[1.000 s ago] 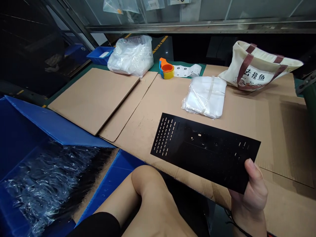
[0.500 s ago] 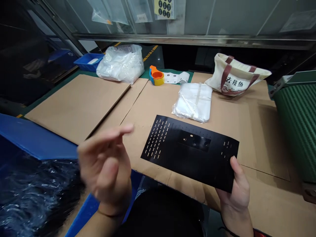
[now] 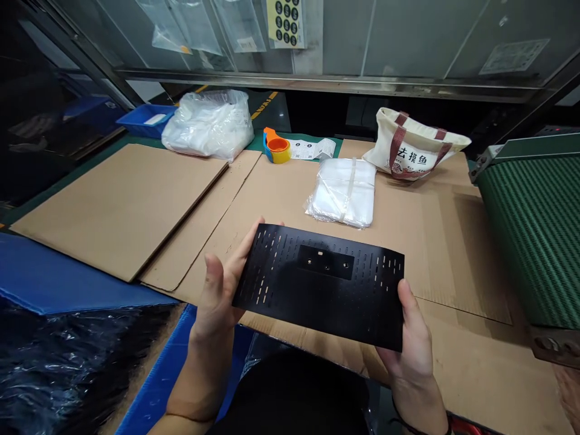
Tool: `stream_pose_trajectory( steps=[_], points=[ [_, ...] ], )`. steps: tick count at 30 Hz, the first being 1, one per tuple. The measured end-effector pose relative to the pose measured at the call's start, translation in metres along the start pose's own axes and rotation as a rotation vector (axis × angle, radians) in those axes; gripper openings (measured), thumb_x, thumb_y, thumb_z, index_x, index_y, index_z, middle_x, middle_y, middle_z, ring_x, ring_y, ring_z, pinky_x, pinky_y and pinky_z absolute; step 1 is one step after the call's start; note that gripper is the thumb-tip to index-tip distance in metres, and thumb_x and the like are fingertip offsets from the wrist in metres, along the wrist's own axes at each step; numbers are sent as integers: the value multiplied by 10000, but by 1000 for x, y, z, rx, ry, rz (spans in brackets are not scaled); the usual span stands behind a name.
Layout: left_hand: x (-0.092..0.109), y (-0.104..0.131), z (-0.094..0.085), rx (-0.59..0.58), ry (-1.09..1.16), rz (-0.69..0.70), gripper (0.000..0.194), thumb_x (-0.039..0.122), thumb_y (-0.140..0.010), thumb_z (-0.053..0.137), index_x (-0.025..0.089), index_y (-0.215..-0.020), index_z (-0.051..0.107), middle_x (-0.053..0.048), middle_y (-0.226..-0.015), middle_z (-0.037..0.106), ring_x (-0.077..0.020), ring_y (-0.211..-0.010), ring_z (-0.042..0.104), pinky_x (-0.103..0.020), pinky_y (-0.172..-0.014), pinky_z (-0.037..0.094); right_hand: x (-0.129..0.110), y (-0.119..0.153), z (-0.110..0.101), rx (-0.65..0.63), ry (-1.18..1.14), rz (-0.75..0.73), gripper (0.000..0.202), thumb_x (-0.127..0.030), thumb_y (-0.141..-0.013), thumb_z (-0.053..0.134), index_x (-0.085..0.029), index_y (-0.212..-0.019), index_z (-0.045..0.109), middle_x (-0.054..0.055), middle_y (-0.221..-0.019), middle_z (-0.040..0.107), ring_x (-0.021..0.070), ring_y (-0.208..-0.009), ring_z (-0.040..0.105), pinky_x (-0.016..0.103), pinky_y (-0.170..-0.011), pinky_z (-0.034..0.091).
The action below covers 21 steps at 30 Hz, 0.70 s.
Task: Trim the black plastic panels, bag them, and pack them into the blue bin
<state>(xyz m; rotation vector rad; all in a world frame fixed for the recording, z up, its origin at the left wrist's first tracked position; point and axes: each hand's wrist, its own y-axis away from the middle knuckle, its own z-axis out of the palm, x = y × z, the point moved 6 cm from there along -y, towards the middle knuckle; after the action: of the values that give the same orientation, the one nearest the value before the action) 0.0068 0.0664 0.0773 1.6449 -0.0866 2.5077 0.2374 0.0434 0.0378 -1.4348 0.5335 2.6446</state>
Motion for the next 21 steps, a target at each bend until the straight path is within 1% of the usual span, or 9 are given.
stream_pose_trajectory(
  steps=[4, 9, 13, 15, 17, 18, 19, 20, 21],
  points=[
    [-2, -5, -9, 1, -32, 20, 734, 735, -867, 256, 281, -1414, 438, -86, -1320, 593, -288, -1359, 409, -475, -1093, 406, -1, 4, 7, -9, -9, 1, 319, -559, -753, 675, -262, -838, 755, 18, -798, 760, 252, -1029, 684, 454, -1004, 481],
    [-8, -6, -21, -11, -77, 3, 668, 686, -895, 276, 288, -1402, 451, -83, -1365, 556, -280, -1366, 400, -471, -1114, 380, 0, 12, 15, -49, 39, -1, 417, -624, -795, 593, -250, -892, 751, 39, -831, 759, 252, -1017, 686, 455, -967, 509],
    [-14, -7, -34, -28, -130, -10, 623, 656, -896, 347, 297, -1390, 466, -61, -1435, 492, -274, -1395, 353, -462, -1169, 290, -3, 19, 11, -62, 175, -36, 411, -599, -810, 597, -227, -896, 749, 44, -758, 749, 253, -926, 710, 439, -901, 550],
    [-16, -10, -39, -16, -195, -6, 632, 669, -879, 379, 291, -1374, 489, -64, -1431, 498, -280, -1404, 333, -468, -1186, 244, -10, 21, 9, -114, 314, -87, 368, -551, -815, 622, -228, -939, 747, 45, -814, 756, 250, -888, 716, 415, -844, 578],
    [-15, -12, -42, 46, -260, 37, 674, 713, -858, 356, 257, -1310, 560, -84, -1406, 521, -295, -1396, 343, -483, -1189, 218, -19, 23, 14, -257, 517, -212, 301, -438, -790, 694, -248, -1018, 738, 42, -922, 758, 246, -886, 717, 386, -818, 589],
    [-13, -13, -42, 92, -273, 67, 701, 735, -850, 331, 237, -1266, 596, -96, -1391, 534, -304, -1385, 359, -492, -1186, 220, -25, 25, 19, -349, 627, -312, 305, -367, -783, 712, -265, -1070, 724, 37, -983, 752, 245, -912, 712, 382, -833, 585],
    [-11, -13, -41, 136, -266, 102, 707, 741, -846, 331, 224, -1234, 618, -104, -1372, 550, -311, -1367, 385, -503, -1176, 238, -30, 29, 25, -433, 728, -442, 333, -302, -796, 697, -286, -1128, 701, 29, -1043, 741, 244, -956, 702, 393, -872, 569],
    [-10, -13, -38, 172, -244, 133, 674, 724, -849, 369, 226, -1223, 623, -103, -1357, 563, -315, -1345, 416, -510, -1161, 267, -35, 32, 29, -485, 817, -590, 373, -246, -824, 654, -312, -1191, 665, 17, -1104, 724, 240, -1019, 682, 417, -932, 538],
    [-8, -11, -35, 202, -214, 161, 603, 676, -854, 439, 239, -1232, 615, -93, -1348, 572, -312, -1324, 444, -510, -1146, 297, -39, 36, 32, -496, 895, -736, 421, -201, -856, 596, -340, -1253, 617, 2, -1171, 697, 231, -1098, 646, 445, -998, 488]
  ],
)
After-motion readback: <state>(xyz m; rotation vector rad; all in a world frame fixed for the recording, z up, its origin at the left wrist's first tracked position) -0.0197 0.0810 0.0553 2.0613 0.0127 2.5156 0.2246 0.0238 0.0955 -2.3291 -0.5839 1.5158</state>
